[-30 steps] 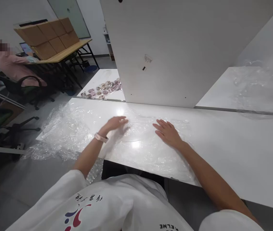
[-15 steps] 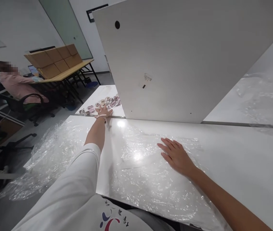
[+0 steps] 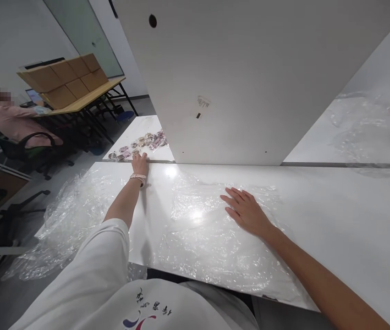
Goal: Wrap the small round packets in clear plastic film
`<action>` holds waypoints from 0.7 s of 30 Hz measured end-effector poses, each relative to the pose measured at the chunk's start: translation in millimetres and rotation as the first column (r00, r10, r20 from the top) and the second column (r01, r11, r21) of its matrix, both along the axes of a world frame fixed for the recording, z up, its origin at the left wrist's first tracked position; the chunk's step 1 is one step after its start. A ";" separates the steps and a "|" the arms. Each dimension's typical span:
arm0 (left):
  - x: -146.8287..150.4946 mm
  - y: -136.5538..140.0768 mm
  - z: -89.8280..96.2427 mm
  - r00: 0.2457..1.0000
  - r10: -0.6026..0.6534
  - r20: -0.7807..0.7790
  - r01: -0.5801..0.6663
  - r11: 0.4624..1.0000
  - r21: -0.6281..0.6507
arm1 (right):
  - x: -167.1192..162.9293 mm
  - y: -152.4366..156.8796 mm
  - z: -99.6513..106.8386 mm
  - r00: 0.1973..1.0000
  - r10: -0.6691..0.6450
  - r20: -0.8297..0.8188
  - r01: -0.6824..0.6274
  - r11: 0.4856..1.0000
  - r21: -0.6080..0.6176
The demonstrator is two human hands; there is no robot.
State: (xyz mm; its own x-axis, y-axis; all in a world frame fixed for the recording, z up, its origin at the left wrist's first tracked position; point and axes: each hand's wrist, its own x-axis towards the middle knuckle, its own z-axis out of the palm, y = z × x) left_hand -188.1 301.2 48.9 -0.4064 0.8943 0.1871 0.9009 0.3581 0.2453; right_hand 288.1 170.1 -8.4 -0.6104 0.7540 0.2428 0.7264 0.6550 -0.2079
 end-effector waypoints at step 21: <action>266.2 -255.6 -11.6 0.552 -0.824 0.126 0.833 0.551 -0.042 | -5.3 2.2 11.5 0.998 -0.034 0.045 0.039 0.993 -0.112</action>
